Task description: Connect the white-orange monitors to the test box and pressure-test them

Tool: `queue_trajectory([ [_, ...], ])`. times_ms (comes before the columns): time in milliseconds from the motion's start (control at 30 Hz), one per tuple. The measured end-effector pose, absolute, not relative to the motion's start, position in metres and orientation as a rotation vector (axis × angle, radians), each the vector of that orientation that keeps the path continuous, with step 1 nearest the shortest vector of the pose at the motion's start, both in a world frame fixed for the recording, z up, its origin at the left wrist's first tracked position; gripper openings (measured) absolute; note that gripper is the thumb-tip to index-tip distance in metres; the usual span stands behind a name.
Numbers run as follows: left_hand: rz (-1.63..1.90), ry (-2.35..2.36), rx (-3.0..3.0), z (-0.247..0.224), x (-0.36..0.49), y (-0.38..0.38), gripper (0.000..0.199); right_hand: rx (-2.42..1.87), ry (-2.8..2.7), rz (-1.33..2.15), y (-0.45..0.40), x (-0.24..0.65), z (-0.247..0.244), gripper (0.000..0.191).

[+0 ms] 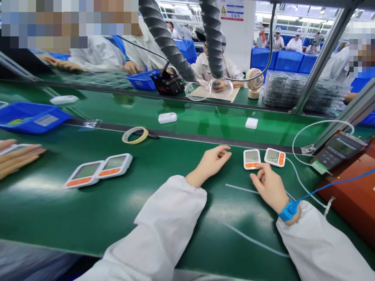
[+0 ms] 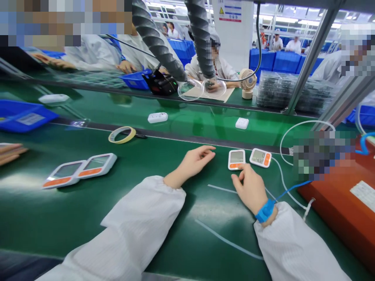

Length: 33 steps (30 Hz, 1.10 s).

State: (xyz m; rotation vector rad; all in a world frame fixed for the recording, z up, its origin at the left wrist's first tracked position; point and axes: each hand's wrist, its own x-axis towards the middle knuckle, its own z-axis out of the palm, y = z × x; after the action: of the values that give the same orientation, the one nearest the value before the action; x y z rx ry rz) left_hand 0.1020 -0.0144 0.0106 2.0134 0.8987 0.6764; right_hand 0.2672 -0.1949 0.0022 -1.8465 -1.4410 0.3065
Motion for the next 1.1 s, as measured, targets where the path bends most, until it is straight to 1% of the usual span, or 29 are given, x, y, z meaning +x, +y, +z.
queue_trajectory([
  [33,0.760,0.979,2.031,0.011,0.093,-0.007,0.045,-1.796,-1.580,0.319,-0.196,0.264,0.004,0.023],
  [100,0.889,1.155,2.109,0.014,0.068,0.005,0.046,-1.683,-1.863,0.332,-0.198,0.258,0.007,0.029],
  [133,0.916,1.269,2.206,0.015,0.052,0.010,0.047,-1.653,-1.965,0.332,-0.198,0.255,0.008,0.032],
  [167,0.912,1.409,2.322,0.017,0.035,0.014,0.049,-1.652,-2.028,0.338,-0.198,0.253,0.008,0.030],
  [233,0.853,1.804,2.469,0.022,-0.005,0.020,0.056,-1.712,-2.049,0.368,-0.198,0.249,0.007,0.016],
  [267,0.804,2.013,2.454,0.023,-0.025,0.021,0.064,-1.743,-2.033,0.380,-0.197,0.249,0.006,0.013],
  [333,0.698,2.440,2.168,0.025,-0.062,0.024,0.075,-1.768,-2.000,0.377,-0.196,0.248,0.003,0.017],
  [367,0.575,2.539,2.048,0.025,-0.078,0.026,0.075,-1.765,-1.984,0.370,-0.195,0.249,0.001,0.018],
  [433,0.350,2.547,2.023,0.021,-0.099,0.029,0.072,-1.749,-1.918,0.373,-0.194,0.250,-0.002,0.018],
  [533,0.224,2.410,2.286,0.011,-0.104,0.034,0.067,-1.685,-1.733,0.461,-0.192,0.252,-0.005,0.007],
  [567,0.244,2.352,2.379,0.008,-0.099,0.036,0.065,-1.639,-1.675,0.480,-0.192,0.252,-0.006,0.011],
  [633,0.332,2.157,2.500,0.001,-0.081,0.039,0.062,-1.528,-1.617,0.452,-0.192,0.254,-0.006,0.030],
  [700,0.467,1.849,2.512,-0.004,-0.055,0.038,0.063,-1.432,-1.628,0.354,-0.192,0.255,-0.004,0.047],
  [733,0.558,1.709,2.469,-0.006,-0.039,0.035,0.067,-1.397,-1.644,0.295,-0.193,0.255,-0.003,0.053],
  [800,0.799,1.376,2.367,-0.009,-0.002,0.020,0.075,-1.349,-1.656,0.180,-0.194,0.256,0.001,0.057],
  [867,1.082,1.028,2.146,-0.012,0.041,-0.008,0.077,-1.329,-1.606,0.069,-0.197,0.256,0.006,0.051],
  [933,1.217,0.680,1.744,-0.016,0.086,-0.045,0.076,-1.325,-1.507,-0.016,-0.201,0.256,0.011,0.038],
  [1000,1.180,0.420,1.386,-0.018,0.124,-0.083,0.071,-1.329,-1.414,-0.064,-0.204,0.256,0.014,0.024],
  [1100,1.100,0.287,1.153,-0.017,0.153,-0.121,0.061,-1.352,-1.372,-0.081,-0.205,0.256,0.016,0.012],
])
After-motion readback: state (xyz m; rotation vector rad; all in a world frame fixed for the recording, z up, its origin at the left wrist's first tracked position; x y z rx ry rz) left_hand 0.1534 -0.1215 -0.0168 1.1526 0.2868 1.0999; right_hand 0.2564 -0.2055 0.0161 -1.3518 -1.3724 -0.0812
